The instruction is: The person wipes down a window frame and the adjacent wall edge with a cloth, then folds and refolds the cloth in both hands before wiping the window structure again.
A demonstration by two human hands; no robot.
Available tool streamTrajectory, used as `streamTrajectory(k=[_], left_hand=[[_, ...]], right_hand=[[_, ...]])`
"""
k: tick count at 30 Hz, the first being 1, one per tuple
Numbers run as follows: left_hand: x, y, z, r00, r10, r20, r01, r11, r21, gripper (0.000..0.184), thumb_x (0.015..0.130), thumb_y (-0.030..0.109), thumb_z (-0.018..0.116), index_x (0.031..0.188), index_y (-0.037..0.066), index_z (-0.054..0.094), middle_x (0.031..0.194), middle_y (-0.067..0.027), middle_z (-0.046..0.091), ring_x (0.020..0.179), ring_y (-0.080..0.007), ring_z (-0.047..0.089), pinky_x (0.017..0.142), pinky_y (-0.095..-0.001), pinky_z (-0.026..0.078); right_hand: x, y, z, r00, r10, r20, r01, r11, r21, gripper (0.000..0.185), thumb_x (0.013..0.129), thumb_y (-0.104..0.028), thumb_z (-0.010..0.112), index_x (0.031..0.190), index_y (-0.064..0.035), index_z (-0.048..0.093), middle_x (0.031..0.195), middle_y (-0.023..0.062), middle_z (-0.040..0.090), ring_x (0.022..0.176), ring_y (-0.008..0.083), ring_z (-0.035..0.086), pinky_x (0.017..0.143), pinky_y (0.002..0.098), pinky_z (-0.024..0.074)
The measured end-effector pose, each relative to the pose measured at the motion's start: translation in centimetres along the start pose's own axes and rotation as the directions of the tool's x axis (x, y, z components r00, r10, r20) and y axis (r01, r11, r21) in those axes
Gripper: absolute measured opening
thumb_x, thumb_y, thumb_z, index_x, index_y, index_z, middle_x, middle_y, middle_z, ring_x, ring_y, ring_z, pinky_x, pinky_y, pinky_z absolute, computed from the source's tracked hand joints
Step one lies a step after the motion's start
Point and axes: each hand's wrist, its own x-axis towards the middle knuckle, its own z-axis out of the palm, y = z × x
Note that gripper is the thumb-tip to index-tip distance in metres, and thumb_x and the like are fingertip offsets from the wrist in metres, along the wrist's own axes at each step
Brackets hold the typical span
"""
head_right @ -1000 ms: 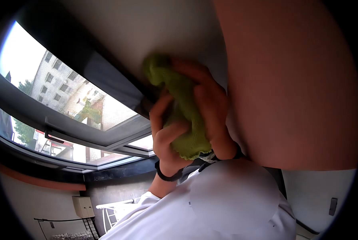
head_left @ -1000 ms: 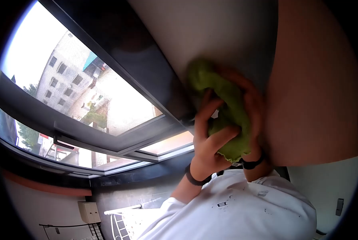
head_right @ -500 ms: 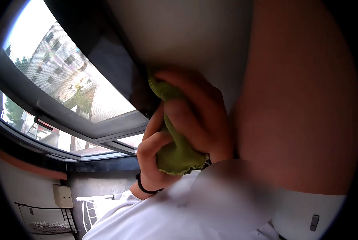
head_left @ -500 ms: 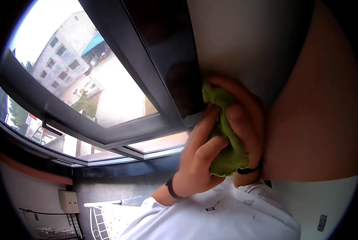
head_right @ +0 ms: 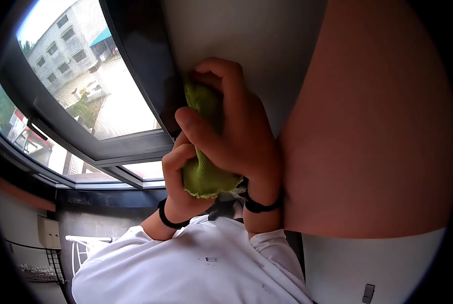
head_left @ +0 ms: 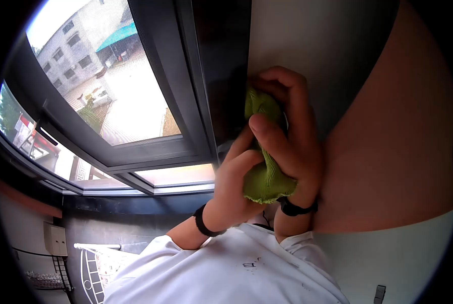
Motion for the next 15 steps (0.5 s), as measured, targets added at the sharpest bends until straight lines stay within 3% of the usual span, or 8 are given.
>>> streamTrajectory(k=[3,7,13,15], left_hand=[[0.0,-0.2,0.4,1.0,0.024,-0.013,-0.024,1.0,0.003,0.064,0.069,0.0,0.077,0.119,0.005,0.038,0.12,-0.0245,0.048,0.105,-0.0328,0.053,0.09,-0.0376,0.042],[-0.2,-0.3,0.6,1.0,-0.002,0.011,0.002,1.0,0.019,0.063,0.069,0.001,0.077,0.119,0.005,0.039,0.117,-0.0227,0.049,0.104,-0.0325,0.053,0.088,-0.0383,0.042],[-0.3,-0.5,0.7,1.0,-0.016,0.015,0.014,0.993,0.115,0.06,0.07,-0.001,0.075,0.118,0.004,0.04,0.113,-0.0192,0.049,0.1,-0.0284,0.053,0.086,-0.0351,0.042],[-0.2,-0.7,0.8,0.999,0.052,-0.009,-0.05,0.987,0.155,0.055,0.073,0.0,0.073,0.116,0.003,0.039,0.113,-0.0174,0.049,0.1,-0.0235,0.052,0.086,-0.0327,0.042]], right_hand=[[0.0,0.4,-0.5,0.994,-0.102,0.033,0.102,0.995,-0.022,0.061,0.076,-0.021,0.071,0.124,-0.0018,0.038,0.105,0.0239,0.062,0.098,0.0357,0.064,0.083,0.0372,0.0502],[0.7,0.3,-1.0,0.992,-0.098,0.078,0.096,0.995,0.034,0.06,0.075,-0.02,0.072,0.122,-0.0022,0.039,0.104,0.0238,0.062,0.098,0.0358,0.064,0.083,0.0367,0.0502],[1.1,0.6,-1.0,0.986,-0.141,0.09,0.148,0.986,-0.08,0.061,0.071,-0.017,0.074,0.121,-0.0034,0.04,0.1,0.0217,0.062,0.093,0.0362,0.064,0.079,0.0382,0.051],[1.2,-0.3,-1.3,0.981,-0.061,0.185,0.098,0.975,-0.202,0.065,0.072,-0.009,0.071,0.127,-0.0021,0.035,0.114,0.0192,0.056,0.102,0.0272,0.06,0.085,0.0343,0.0476]])
